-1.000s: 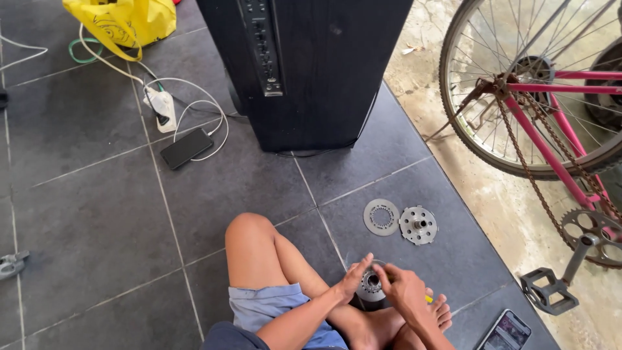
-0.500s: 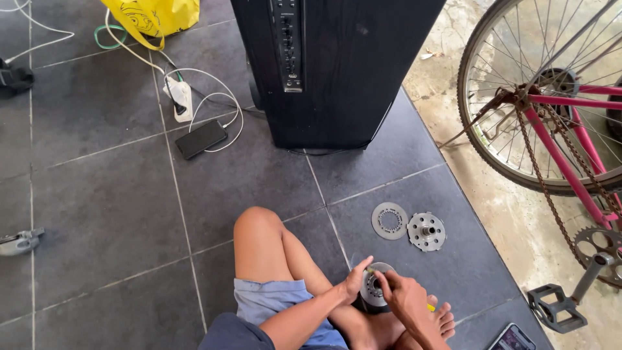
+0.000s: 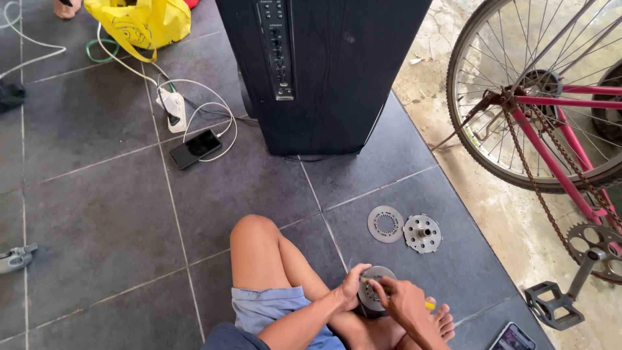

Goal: The person sits on the floor and uses a small brush to scrub the inner and outer surfaces of a circular metal mechanical part. They rotate the part to clean different sections while other similar parts lie nearby on the floor.

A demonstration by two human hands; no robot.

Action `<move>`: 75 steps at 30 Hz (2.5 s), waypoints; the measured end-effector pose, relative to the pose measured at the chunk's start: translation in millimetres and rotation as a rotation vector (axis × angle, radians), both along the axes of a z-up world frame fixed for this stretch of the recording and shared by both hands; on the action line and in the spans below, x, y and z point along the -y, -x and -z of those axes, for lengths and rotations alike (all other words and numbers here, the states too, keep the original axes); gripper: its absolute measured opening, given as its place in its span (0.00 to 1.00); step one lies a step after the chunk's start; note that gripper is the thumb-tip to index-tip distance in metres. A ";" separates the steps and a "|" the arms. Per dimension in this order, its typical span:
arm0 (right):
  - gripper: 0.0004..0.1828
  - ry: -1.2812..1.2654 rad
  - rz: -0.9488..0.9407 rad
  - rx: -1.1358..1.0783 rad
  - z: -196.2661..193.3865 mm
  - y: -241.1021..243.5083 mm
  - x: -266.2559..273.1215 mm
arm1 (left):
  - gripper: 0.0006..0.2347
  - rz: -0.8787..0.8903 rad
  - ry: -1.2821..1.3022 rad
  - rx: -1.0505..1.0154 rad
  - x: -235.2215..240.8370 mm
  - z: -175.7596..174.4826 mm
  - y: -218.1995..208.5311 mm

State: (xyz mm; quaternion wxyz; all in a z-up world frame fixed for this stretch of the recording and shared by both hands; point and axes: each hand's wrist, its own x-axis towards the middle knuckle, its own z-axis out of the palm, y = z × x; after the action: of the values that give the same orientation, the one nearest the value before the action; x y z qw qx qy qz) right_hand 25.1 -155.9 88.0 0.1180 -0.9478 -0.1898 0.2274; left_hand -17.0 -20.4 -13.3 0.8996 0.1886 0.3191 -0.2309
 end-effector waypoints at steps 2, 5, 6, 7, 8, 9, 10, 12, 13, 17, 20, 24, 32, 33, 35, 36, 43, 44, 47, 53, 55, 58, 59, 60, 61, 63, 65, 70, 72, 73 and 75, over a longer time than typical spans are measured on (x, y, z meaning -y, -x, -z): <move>0.23 0.010 0.084 0.013 -5.4 -5.2 -6.5 | 0.16 -0.010 0.000 -0.028 0.1 12.4 -3.6; 0.25 -0.009 0.087 -0.027 9.1 2.7 3.0 | 0.16 -0.037 -0.005 -0.047 1.6 14.7 -2.8; 0.27 -0.055 0.013 -0.075 18.1 7.0 6.1 | 0.17 -0.046 -0.027 -0.034 -1.7 12.5 -3.2; 0.27 -0.061 0.016 -0.072 8.6 2.9 4.1 | 0.17 -0.043 -0.032 -0.030 -1.4 12.4 -4.1; 0.25 -0.034 0.091 -0.077 -0.8 -1.0 2.1 | 0.17 -0.053 -0.008 -0.005 -1.2 12.3 -5.0; 0.23 -0.002 0.164 -0.085 -10.5 -2.9 2.8 | 0.18 -0.064 0.020 0.017 2.1 12.5 -3.3; 0.23 -0.003 0.165 -0.086 -4.4 -0.5 1.3 | 0.18 -0.063 0.020 0.016 -0.8 13.8 -4.8; 0.27 0.023 0.002 -0.121 6.7 7.3 3.4 | 0.16 -0.111 -0.019 0.005 -0.8 16.1 -4.3; 0.27 0.019 0.007 -0.119 7.5 6.1 5.5 | 0.16 -0.107 -0.022 0.008 -0.8 11.7 -4.5; 0.23 -0.002 0.011 -0.083 5.4 8.3 6.1 | 0.20 -0.171 0.045 0.025 -7.0 -13.3 -5.6; 0.24 0.025 0.095 -0.086 -4.8 6.0 5.0 | 0.26 -0.181 0.089 0.031 -12.2 -30.9 -4.9; 0.28 -0.060 0.054 -0.031 9.1 8.0 7.2 | 0.26 -0.234 0.148 0.035 -18.0 -33.8 -10.0; 0.28 0.160 0.211 -0.188 -61.2 3.9 -6.5 | 0.27 -0.192 0.119 0.034 -14.0 -31.9 -7.8; 0.29 0.198 0.198 -0.174 -57.5 2.1 -7.2 | 0.26 -0.209 0.110 0.027 -16.8 -32.6 -11.1; 0.28 0.160 0.208 -0.157 -55.9 0.6 -8.1 | 0.26 -0.219 0.117 0.038 -18.6 -29.9 -14.3; 0.28 0.126 0.219 -0.144 -54.9 1.6 -6.9 | 0.26 -0.228 0.128 0.045 -17.4 -27.9 -13.3; 0.28 0.049 0.271 -0.005 -25.8 0.3 3.3 | 0.26 -0.251 0.145 0.021 -17.5 -26.7 -11.3; 0.28 0.123 0.162 -0.090 -28.0 3.9 3.3 | 0.25 -0.256 0.124 -0.017 -16.3 -29.0 -9.7; 0.28 0.141 0.177 -0.109 -32.7 -1.7 1.2 | 0.25 -0.243 0.109 -0.005 -18.9 -30.2 -14.6; 0.30 0.120 0.195 -0.108 -36.3 0.5 3.0 | 0.25 -0.222 0.121 0.015 -17.2 -31.4 -12.2; 0.31 0.108 0.309 -0.077 -48.2 -1.0 -1.7 | 0.26 -0.223 0.140 0.011 -17.7 -31.2 -13.0; 0.28 0.214 0.096 -0.187 -48.7 4.4 -1.4 | 0.25 -0.218 0.102 -0.018 -15.0 -30.0 -9.3; 0.28 0.177 0.174 -0.131 -42.6 0.3 0.8 | 0.24 -0.224 0.118 -0.005 -15.8 -29.1 -10.9; 0.29 0.139 0.252 -0.076 -36.3 -3.9 2.7 | 0.24 -0.229 0.133 0.009 -16.9 -28.0 -12.5; 0.29 0.142 0.251 -0.079 -36.4 -2.6 1.3 | 0.24 -0.230 0.135 0.004 -18.4 -28.3 -13.4; 0.27 0.123 0.068 -0.154 -35.8 1.0 -0.3 | 0.24 -0.242 0.121 0.004 -20.0 -27.7 -14.1; 0.29 0.147 0.124 -0.117 -33.3 3.2 4.6 | 0.24 -0.236 0.129 -0.009 -16.7 -28.0 -10.3; 0.28 0.184 0.164 -0.201 -55.6 3.3 -4.6 | 0.24 -0.285 0.156 0.042 -15.2 -25.0 -9.8; 0.31 0.173 0.164 -0.113 -43.1 1.0 -1.2 | 0.24 -0.270 0.123 -0.015 -17.0 -22.5 -13.4; 0.31 0.171 0.161 -0.110 -38.3 -1.1 -1.8 | 0.24 -0.273 0.122 -0.012 -19.6 -24.9 -15.1; 0.32 0.175 0.205 -0.061 -28.0 -0.4 0.9 | 0.25 -0.267 0.120 -0.019 -20.1 -27.9 -13.0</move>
State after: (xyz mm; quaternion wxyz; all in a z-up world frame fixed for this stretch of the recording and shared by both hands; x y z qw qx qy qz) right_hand 25.6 -156.8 116.0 0.0632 -0.9616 -0.0675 0.2585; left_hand -4.1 -0.3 14.5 0.9289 0.0883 0.3356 -0.1294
